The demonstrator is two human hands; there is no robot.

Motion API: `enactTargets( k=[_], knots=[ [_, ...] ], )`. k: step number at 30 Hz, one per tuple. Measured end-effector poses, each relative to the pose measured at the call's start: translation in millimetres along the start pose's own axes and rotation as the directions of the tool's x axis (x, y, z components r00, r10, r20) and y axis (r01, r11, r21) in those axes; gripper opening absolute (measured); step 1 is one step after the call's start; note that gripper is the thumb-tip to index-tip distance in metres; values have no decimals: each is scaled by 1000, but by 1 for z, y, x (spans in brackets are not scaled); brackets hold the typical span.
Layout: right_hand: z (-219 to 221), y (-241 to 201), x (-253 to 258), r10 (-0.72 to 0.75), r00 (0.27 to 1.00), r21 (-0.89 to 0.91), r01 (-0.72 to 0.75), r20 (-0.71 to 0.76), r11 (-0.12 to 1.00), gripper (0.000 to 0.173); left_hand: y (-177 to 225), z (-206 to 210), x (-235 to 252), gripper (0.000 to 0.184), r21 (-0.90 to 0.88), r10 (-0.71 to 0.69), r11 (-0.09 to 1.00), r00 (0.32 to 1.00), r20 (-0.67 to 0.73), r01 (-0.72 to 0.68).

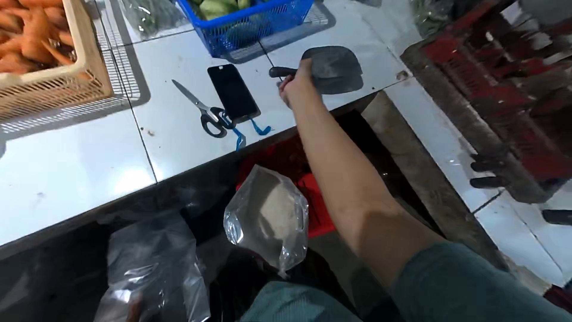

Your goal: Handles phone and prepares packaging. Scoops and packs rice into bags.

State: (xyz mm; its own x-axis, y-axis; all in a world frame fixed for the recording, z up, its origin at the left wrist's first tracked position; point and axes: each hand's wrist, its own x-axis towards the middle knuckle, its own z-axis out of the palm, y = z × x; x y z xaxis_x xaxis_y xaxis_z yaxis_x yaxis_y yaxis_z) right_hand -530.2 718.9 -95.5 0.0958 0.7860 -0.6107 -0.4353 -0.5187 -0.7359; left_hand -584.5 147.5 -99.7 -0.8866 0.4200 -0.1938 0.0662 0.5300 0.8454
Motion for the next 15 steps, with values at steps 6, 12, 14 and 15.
enactTargets(
  k=[6,12,14,15],
  knots=[
    [-119,-26,-66,-39,990,89,27,136,996,35,8,23,53,51,148,79,984,986,150,-101],
    [-279,-9,-217,50,983,-591,66,177,804,38,5,86,106,26,158,168,941,820,548,-298],
    [-294,7,-266,224,965,-667,-80,133,741,24,18,112,117,37,196,82,944,765,639,-266],
    [-297,20,-284,321,939,-687,-152,124,710,20,24,125,119,42,207,73,936,734,675,-283]
  ],
)
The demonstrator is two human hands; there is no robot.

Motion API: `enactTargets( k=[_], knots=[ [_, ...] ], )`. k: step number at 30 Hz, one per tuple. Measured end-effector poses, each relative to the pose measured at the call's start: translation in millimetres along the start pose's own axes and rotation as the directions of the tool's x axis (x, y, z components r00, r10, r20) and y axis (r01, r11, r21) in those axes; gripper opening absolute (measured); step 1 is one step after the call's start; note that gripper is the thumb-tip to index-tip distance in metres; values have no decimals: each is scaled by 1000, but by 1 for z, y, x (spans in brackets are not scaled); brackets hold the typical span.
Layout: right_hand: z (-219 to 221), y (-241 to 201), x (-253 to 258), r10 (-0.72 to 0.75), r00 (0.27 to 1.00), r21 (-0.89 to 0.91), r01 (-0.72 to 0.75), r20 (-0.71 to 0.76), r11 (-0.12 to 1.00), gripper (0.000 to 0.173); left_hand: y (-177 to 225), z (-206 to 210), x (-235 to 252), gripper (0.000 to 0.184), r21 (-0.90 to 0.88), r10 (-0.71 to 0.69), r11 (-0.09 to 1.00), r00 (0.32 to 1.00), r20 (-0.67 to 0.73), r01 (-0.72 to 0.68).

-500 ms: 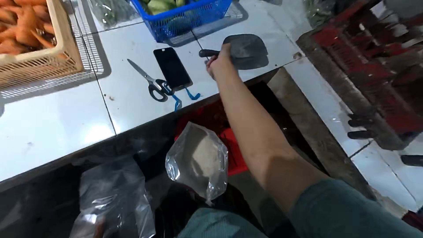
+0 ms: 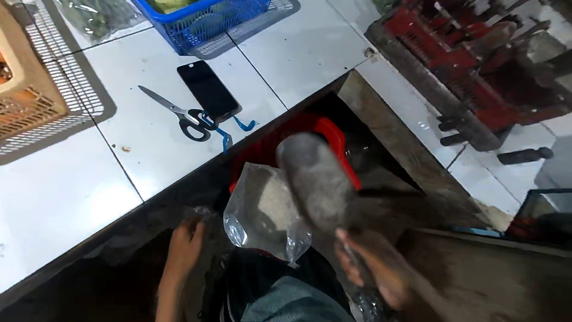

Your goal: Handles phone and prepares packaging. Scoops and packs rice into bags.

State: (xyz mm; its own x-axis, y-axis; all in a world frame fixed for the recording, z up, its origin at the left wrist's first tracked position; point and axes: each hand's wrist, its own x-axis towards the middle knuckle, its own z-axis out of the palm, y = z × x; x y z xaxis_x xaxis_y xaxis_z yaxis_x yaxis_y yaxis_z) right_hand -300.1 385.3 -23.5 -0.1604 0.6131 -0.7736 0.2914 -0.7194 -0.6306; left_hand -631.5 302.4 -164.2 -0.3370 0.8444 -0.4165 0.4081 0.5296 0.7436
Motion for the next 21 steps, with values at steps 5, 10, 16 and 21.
enactTargets(
  k=[5,10,16,21],
  knots=[
    [42,60,16,97,995,-487,-99,-30,868,44,45,28,35,47,361,13,930,987,161,-71],
    [44,34,29,226,965,-841,-232,-135,488,55,70,32,37,24,487,1,868,981,192,-96],
    [60,-4,33,430,890,-905,-298,-149,303,47,71,33,30,29,500,2,846,940,340,-183],
    [100,-16,84,417,872,-801,-432,-255,413,52,80,8,64,34,556,-61,766,825,562,-322]
  ],
)
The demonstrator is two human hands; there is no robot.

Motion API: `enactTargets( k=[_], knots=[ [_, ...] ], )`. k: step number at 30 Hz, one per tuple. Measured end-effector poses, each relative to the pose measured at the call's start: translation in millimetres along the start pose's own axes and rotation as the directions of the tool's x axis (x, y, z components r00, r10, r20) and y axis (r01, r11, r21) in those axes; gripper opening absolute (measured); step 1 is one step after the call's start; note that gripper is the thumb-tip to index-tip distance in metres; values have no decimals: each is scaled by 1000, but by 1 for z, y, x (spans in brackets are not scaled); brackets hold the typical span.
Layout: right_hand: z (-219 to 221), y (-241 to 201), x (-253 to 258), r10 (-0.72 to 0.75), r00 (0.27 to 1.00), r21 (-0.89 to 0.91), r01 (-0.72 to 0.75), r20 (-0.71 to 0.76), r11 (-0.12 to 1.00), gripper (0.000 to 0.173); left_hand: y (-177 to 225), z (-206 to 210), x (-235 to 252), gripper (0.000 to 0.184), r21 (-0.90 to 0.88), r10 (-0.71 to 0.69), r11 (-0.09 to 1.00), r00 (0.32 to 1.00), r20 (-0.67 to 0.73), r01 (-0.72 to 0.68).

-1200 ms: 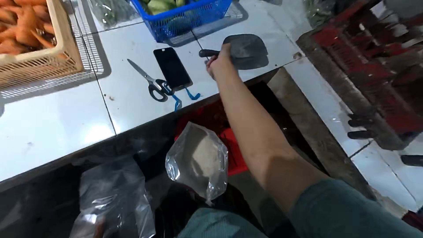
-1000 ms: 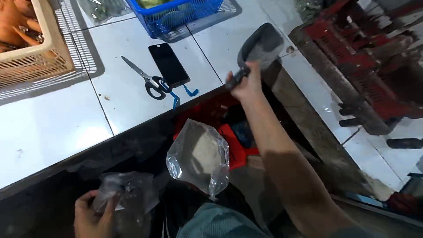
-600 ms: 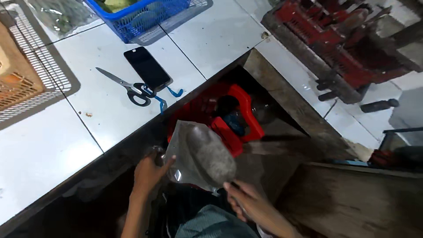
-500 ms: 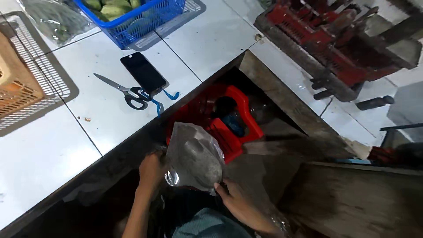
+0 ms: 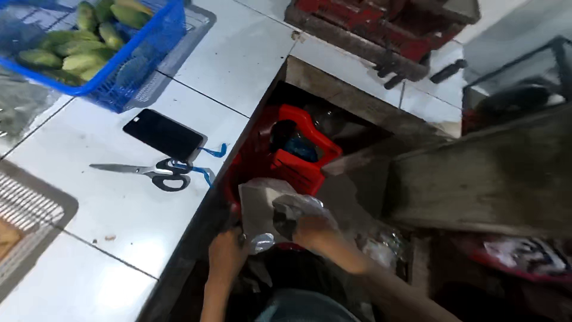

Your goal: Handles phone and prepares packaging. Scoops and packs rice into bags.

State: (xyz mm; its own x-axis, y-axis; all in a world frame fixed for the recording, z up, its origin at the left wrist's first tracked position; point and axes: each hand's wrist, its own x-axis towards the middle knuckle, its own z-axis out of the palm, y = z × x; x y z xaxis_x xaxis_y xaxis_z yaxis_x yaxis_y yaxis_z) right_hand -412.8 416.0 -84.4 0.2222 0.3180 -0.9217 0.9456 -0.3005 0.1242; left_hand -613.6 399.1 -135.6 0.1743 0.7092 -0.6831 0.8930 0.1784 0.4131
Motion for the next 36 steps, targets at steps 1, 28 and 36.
enactTargets(
  k=[1,28,36],
  knots=[
    [6,-3,7,30,1000,57,-29,-7,998,53,-6,-4,0,34,34,16,999,998,62,-19],
    [104,-76,155,165,985,944,-1,-57,329,52,-105,-2,-39,13,-428,225,844,938,-265,-324],
    [100,-58,112,4,999,998,-37,37,47,37,-104,-8,-43,14,-219,393,827,811,-434,-518]
  ],
)
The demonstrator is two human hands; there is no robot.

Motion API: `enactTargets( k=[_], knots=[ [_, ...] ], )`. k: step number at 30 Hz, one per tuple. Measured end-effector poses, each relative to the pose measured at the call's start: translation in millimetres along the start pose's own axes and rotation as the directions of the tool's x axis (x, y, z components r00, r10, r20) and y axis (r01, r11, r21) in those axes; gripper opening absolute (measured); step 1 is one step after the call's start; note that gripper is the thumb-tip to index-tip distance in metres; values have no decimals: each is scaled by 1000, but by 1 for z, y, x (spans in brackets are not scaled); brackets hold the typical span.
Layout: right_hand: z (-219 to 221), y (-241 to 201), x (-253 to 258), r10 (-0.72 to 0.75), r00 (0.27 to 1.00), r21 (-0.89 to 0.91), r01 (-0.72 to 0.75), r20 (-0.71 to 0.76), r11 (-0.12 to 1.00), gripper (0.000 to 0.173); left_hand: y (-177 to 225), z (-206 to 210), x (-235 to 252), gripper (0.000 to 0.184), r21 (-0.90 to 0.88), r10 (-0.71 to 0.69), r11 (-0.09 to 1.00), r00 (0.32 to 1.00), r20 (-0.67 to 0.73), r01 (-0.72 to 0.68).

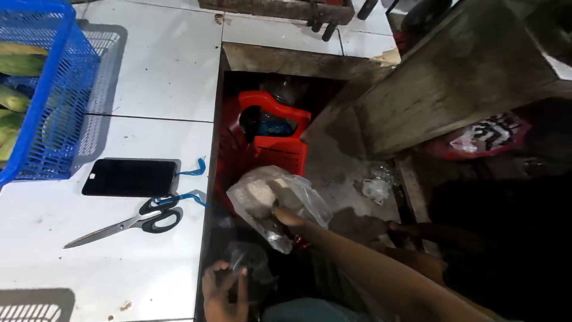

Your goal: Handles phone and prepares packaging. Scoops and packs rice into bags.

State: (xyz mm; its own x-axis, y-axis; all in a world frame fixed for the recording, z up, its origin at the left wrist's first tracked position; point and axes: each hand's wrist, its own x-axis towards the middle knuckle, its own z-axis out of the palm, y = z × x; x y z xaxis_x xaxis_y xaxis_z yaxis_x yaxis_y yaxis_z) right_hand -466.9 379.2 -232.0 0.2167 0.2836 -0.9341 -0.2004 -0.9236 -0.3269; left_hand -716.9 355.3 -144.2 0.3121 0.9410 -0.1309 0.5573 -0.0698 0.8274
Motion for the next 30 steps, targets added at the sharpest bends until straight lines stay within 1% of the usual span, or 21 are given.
enactTargets(
  k=[2,4,7,10,14,17,21,23,26,30],
  knots=[
    [-6,-2,-9,10,999,53,-12,46,999,33,1,-1,2,16,-22,55,998,998,5,-55],
    [-12,-3,-15,24,997,51,-27,68,998,28,-2,2,5,18,-82,64,995,998,20,-62],
    [-23,0,-12,64,995,31,-67,83,997,24,-7,9,13,22,-141,-35,989,995,94,48],
    [-31,0,-12,46,991,-5,-45,129,999,22,-11,19,18,27,-138,-116,982,986,119,132],
    [-50,-3,-15,65,984,-138,-42,168,990,23,-1,16,21,25,-142,-124,980,988,96,137],
    [-61,-4,-12,50,977,-156,-18,208,988,22,4,12,23,26,-165,-122,977,989,81,134],
    [-68,-10,-16,25,972,-167,15,233,986,18,10,9,22,28,-177,-144,971,984,104,160],
    [-75,-13,-21,38,974,-193,6,225,981,19,14,3,23,30,-161,-132,975,983,124,151],
    [-81,-13,-22,49,975,-187,-7,219,982,18,20,-8,22,34,-85,-106,989,978,181,123],
    [-85,-11,-21,48,970,-186,-3,238,983,15,36,-28,20,41,153,-68,988,962,264,29]
  ],
)
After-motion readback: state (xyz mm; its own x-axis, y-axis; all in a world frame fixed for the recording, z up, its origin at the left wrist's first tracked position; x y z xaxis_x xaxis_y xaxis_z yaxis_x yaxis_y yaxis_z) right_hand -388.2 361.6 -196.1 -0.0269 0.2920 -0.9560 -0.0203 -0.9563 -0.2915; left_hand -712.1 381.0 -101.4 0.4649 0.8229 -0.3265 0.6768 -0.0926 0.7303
